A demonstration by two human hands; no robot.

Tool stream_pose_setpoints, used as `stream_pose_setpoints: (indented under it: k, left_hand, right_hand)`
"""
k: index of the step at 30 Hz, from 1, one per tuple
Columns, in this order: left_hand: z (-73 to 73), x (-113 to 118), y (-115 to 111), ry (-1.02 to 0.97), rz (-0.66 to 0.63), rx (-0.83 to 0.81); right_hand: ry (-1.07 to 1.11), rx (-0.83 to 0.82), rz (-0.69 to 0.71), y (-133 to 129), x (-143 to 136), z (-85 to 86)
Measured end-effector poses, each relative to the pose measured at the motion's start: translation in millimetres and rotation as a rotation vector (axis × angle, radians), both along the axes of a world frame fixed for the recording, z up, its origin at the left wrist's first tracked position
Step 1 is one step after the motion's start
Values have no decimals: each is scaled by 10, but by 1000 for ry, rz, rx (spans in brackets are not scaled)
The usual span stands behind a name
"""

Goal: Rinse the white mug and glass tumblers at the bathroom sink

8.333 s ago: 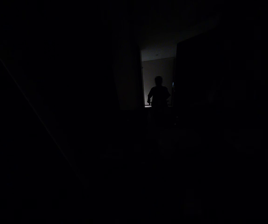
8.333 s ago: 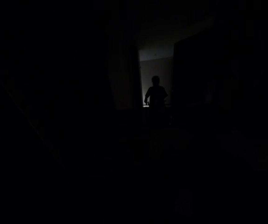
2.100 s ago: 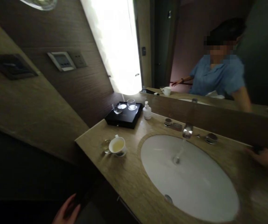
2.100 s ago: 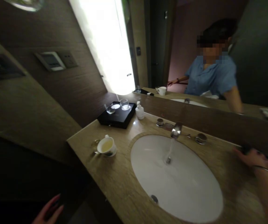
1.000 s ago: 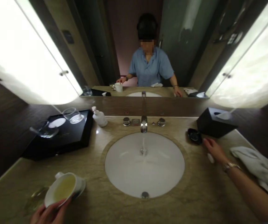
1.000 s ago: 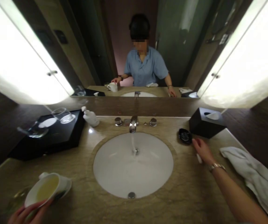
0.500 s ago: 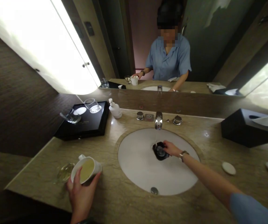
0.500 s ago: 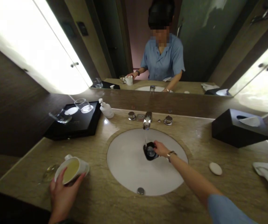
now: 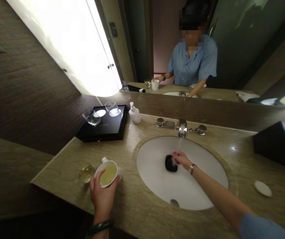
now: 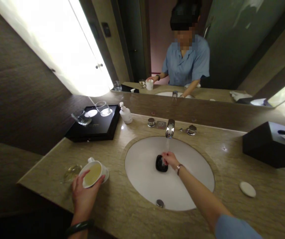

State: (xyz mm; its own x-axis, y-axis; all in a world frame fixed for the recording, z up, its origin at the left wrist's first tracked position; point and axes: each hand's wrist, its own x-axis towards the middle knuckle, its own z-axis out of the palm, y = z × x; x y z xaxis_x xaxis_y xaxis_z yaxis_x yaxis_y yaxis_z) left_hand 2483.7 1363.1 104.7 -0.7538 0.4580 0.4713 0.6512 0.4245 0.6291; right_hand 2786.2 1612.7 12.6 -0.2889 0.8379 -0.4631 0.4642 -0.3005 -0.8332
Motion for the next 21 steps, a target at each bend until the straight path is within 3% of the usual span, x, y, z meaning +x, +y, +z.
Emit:
stream_pose_setpoints:
  k: [3, 6, 10, 12, 14, 17, 21]
  left_hand:
    - [4, 102, -32, -104, -13, -11]
    - [14, 267, -35, -208, -68, 9]
    - [54, 615, 97, -350, -299, -20]
    - [80, 851, 257, -446, -443, -53]
    - [84, 1114, 476, -542, -596, -68]
    - [7, 1503, 851, -716, -755, -96]
    - [-253, 1876, 1308, -1195, -825, -85]
  right_hand:
    - [167, -14, -21, 18, -264, 143]
    - [224, 9, 64, -78, -340, 303]
    - [250, 178, 249, -276, -189, 579]
    - [292, 319, 376, -339, -97, 721]
    - [337, 335, 496, -359, -17, 821]
    - [350, 123, 515, -319, 119, 820]
    - [270, -27, 292, -202, 373, 532]
